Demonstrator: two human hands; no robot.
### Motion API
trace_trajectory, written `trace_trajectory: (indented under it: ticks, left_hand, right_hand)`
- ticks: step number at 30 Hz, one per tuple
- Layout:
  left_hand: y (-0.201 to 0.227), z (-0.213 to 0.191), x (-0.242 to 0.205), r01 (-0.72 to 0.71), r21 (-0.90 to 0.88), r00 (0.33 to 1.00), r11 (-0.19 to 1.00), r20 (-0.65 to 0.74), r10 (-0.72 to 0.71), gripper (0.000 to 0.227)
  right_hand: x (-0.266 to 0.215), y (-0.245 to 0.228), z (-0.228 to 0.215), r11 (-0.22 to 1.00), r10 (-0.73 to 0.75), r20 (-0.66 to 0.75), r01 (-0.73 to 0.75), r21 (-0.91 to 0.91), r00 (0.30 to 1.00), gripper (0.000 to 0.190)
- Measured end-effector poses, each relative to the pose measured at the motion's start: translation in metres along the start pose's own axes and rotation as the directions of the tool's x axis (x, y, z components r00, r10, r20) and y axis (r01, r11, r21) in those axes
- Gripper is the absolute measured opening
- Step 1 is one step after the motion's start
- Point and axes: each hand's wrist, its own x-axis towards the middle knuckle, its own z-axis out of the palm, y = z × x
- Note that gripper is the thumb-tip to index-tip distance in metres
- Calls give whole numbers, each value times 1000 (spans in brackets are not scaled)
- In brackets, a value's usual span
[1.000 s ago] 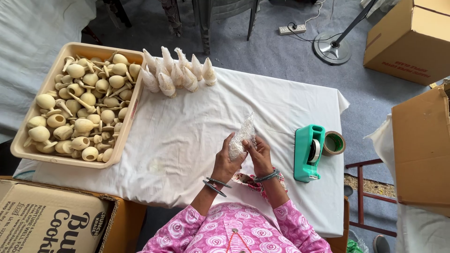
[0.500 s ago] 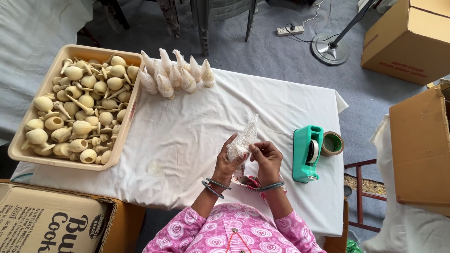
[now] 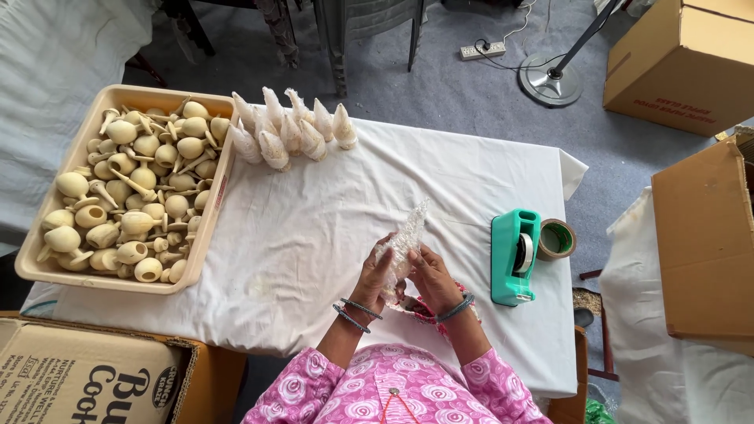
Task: The person wraps small ceramic objects individually in bubble wrap. They pick up each ceramic piece, place it on a sheet of bubble wrap, fold the wrap around it, and secure it with tape from a dispenser. The wrapped items are then placed in a row on the table.
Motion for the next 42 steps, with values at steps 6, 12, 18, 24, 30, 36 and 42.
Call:
trace_trajectory:
  ticks: [6,12,18,24,30,36,42]
  left_hand:
    - [4,0,5,-5,183,990,983,-135,30,63]
    - [8,-1,11,-23,118,988,993,-149,41,60]
    - [11,-2,14,-16,116,987,993,-160,34,59]
    - [-10,-18,20,-84,257,987,963,-112,116,58]
    - [-8,-1,11,-64,193,994,979,-71,79,59]
    - [-4,17,-1,8,124,995,992,-103,4,59]
    - [-6,4,0,-79,115,994,990,-65,87,58]
  right_hand:
    - [11,23,-25,982,-81,-4,79,-170,997,37]
    - [16,37,-18,998,-16,-26,17,59,1000,47]
    - [10,4,-9,994,-69,-239,48,-94,969,71]
    - [24,0,-25,959,-90,-226,23,-282,970,78]
    - [34,47,-88,977,-161,134,177,-116,978,42]
    - [7,-18,-10,996,-47,106,55,-72,993,47]
    - [10,-2,4,981,-170,48,174,-91,984,41]
